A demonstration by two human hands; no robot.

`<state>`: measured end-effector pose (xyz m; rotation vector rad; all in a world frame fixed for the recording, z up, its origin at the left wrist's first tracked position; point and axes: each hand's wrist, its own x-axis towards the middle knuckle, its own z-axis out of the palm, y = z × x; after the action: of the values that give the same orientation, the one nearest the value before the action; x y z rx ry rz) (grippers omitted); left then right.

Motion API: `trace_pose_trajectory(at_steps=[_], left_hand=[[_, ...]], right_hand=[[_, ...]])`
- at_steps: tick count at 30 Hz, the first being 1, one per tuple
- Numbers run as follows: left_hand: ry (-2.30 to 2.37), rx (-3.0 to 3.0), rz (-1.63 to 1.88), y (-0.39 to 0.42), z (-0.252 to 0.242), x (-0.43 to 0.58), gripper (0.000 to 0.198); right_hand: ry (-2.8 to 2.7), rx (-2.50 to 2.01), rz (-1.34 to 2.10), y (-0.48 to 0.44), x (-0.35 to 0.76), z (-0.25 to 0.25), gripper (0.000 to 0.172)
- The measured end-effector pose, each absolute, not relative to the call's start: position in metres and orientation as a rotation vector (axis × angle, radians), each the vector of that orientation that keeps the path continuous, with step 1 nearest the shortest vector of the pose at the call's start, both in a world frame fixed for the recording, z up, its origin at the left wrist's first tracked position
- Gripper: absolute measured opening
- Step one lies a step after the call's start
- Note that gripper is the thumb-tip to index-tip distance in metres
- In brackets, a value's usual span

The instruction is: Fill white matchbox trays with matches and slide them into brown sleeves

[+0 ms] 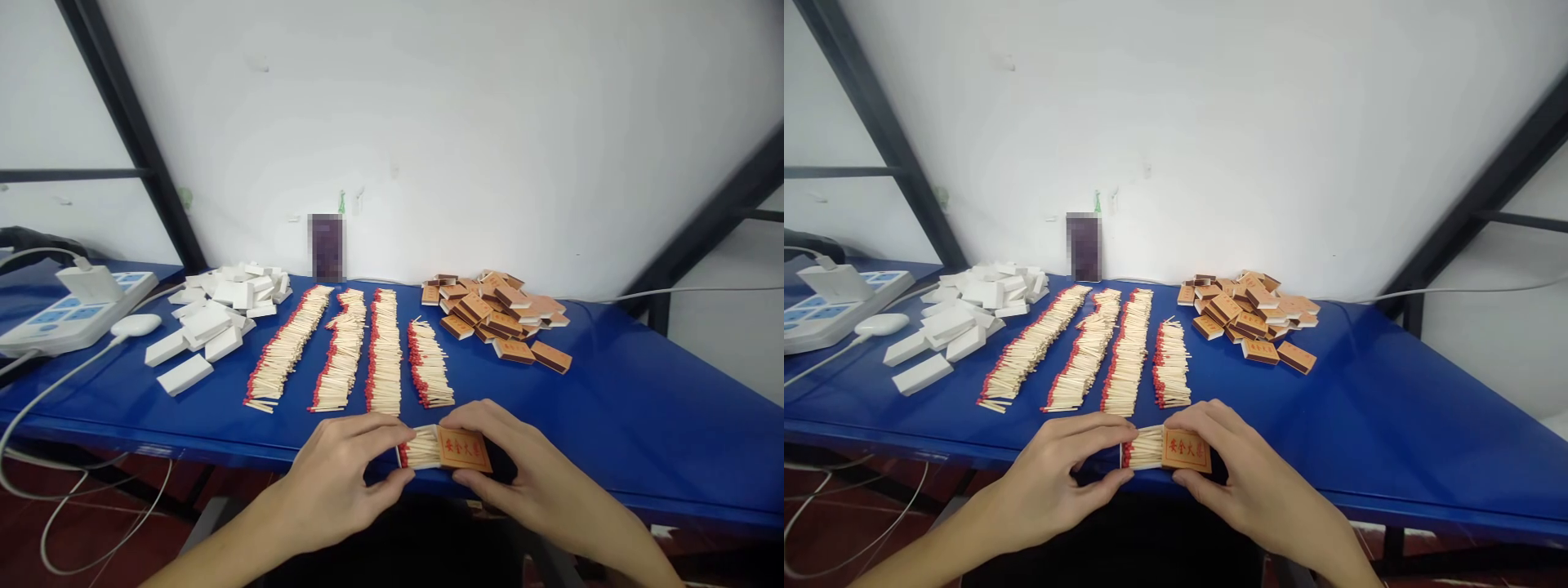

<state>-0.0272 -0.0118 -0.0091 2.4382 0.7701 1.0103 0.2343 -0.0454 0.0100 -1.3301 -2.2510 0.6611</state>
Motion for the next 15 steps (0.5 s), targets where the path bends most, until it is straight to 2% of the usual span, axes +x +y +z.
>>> trace_pose_trajectory(at_steps=[9,12,15], left_hand=[[0.794,2.377,0.927,-0.014,-0.007,-0.029,0.03],[0.817,2.364,0.94,-0.012,-0.007,-0.028,0.037],[0.869,2.37,0.972,-0.01,-0.008,-0.028,0.034]], right_hand=[[-2.266,-1.235,0.712,-0.048,0.232,0.011,0.026],[-2.279,-1.135,0.632,-0.047,0.221,0.005,0.028],[-2.301,-1.047,0.53,-0.045,0.211,-0.001,0.03]])
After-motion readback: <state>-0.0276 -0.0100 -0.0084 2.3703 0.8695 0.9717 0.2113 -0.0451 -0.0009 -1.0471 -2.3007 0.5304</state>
